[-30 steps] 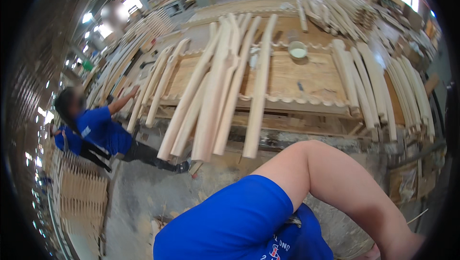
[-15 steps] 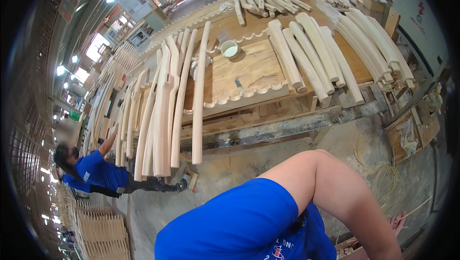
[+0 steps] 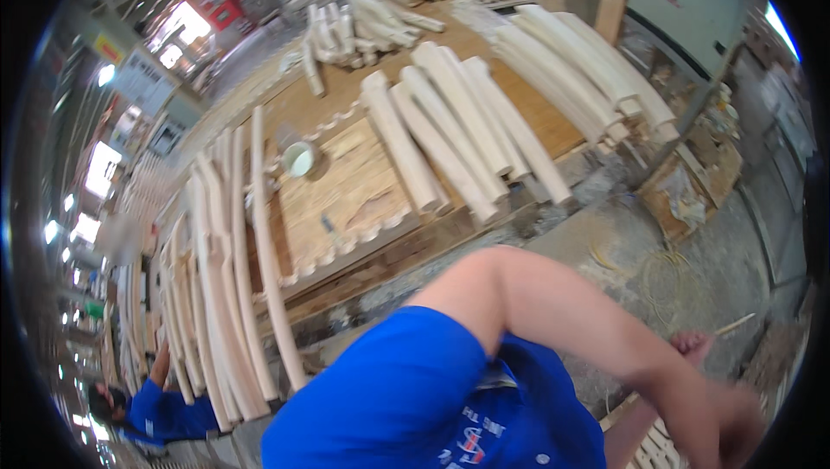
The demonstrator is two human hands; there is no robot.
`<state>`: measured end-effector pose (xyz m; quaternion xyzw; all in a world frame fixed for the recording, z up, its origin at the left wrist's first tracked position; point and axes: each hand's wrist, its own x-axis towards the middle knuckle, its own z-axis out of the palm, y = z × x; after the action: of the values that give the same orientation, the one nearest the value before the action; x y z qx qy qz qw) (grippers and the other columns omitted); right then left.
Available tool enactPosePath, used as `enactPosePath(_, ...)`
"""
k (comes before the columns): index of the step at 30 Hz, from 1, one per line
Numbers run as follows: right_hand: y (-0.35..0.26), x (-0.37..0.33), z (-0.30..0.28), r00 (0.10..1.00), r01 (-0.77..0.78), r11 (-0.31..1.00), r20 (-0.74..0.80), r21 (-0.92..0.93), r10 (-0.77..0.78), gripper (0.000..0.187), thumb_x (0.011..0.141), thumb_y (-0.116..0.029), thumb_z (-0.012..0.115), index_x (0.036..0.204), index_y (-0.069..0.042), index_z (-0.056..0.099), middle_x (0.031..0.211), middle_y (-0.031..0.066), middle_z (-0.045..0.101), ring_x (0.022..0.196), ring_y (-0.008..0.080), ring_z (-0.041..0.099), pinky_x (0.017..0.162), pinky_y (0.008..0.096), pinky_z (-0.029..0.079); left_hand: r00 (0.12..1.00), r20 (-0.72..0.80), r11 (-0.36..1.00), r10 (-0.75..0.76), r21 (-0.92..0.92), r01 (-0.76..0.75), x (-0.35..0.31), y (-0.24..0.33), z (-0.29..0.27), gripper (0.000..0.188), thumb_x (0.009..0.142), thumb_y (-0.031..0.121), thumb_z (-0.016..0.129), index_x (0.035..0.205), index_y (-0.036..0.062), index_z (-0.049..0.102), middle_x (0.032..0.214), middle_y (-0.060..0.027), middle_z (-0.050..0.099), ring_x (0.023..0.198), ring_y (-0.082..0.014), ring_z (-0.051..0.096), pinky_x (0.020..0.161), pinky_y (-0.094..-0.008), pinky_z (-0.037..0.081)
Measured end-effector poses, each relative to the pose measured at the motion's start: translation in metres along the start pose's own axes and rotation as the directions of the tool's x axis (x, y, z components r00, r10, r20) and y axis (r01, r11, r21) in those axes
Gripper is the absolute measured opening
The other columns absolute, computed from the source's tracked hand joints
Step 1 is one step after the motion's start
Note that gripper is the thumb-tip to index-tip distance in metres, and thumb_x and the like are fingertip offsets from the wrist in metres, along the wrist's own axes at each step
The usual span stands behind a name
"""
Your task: The person applies glue to the ends of wooden chair legs using a small stick. They repeatedly dip the stick into a container and spread glue along the grooves of each leg, then place the legs on a workbench. Another worker is visible in the background handling similar pieces.
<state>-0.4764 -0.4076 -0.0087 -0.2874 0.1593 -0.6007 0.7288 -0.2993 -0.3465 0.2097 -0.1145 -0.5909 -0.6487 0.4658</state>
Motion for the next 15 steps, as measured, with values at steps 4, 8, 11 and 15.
enactPosePath(4, 0.081, 0.060, 0.019, 0.880, 0.017, 1.000, -0.476, 0.009, -0.011, 0.032, 0.090, -0.042, 0.057, 0.100, -0.011, 0.054, 0.087, 0.0031, 0.051, 0.075, 0.0146, 0.050, 0.064, 0.0308, 0.039, 0.732, -0.610, 0.938, -0.302, -0.055, 0.341, -0.070, 0.032, -0.125, 0.021, 0.079, 0.017, 0.066, 0.096, 0.0081, 0.056, 0.082, -0.0047, 0.057, 0.071, -0.0131, 0.054, 0.062, -0.0293, 0.046)
enactPosePath(8, 0.155, 0.142, 0.078, 0.792, -0.160, 0.986, -0.591, 0.038, 0.152, 0.054, 0.080, -0.046, 0.068, 0.117, -0.012, 0.048, 0.107, 0.0071, 0.052, 0.091, 0.0210, 0.054, 0.075, 0.0388, 0.042, 0.086, -0.972, 0.916, -0.219, -0.174, 0.362, -0.132, 0.064, -0.240, 0.032, 0.079, 0.018, 0.062, 0.108, 0.0141, 0.050, 0.092, -0.0022, 0.051, 0.078, -0.0135, 0.048, 0.068, -0.0317, 0.044)
enactPosePath(11, 0.188, 0.199, 0.145, 0.804, -0.207, 0.977, -0.579, -0.055, 0.137, 0.069, 0.072, -0.045, 0.078, 0.121, -0.013, 0.041, 0.110, 0.0066, 0.049, 0.096, 0.0226, 0.053, 0.073, 0.0398, 0.043, -0.095, -0.993, 0.944, -0.063, -0.090, 0.316, -0.163, 0.071, -0.299, 0.034, 0.079, 0.020, 0.065, 0.109, 0.0144, 0.050, 0.090, -0.0011, 0.050, 0.076, -0.0148, 0.047, 0.070, -0.0338, 0.043)
enactPosePath(15, 0.209, 0.248, 0.147, 0.765, -0.159, 0.980, -0.643, -0.121, 0.045, 0.057, 0.072, -0.041, 0.078, 0.111, -0.015, 0.046, 0.101, 0.0042, 0.052, 0.076, 0.0175, 0.054, 0.061, 0.0346, 0.045, -0.151, -0.981, 0.960, -0.118, -0.151, 0.236, -0.163, 0.065, -0.337, 0.034, 0.078, 0.023, 0.068, 0.107, 0.0206, 0.051, 0.085, 0.0001, 0.050, 0.075, -0.0160, 0.048, 0.073, -0.0355, 0.043)
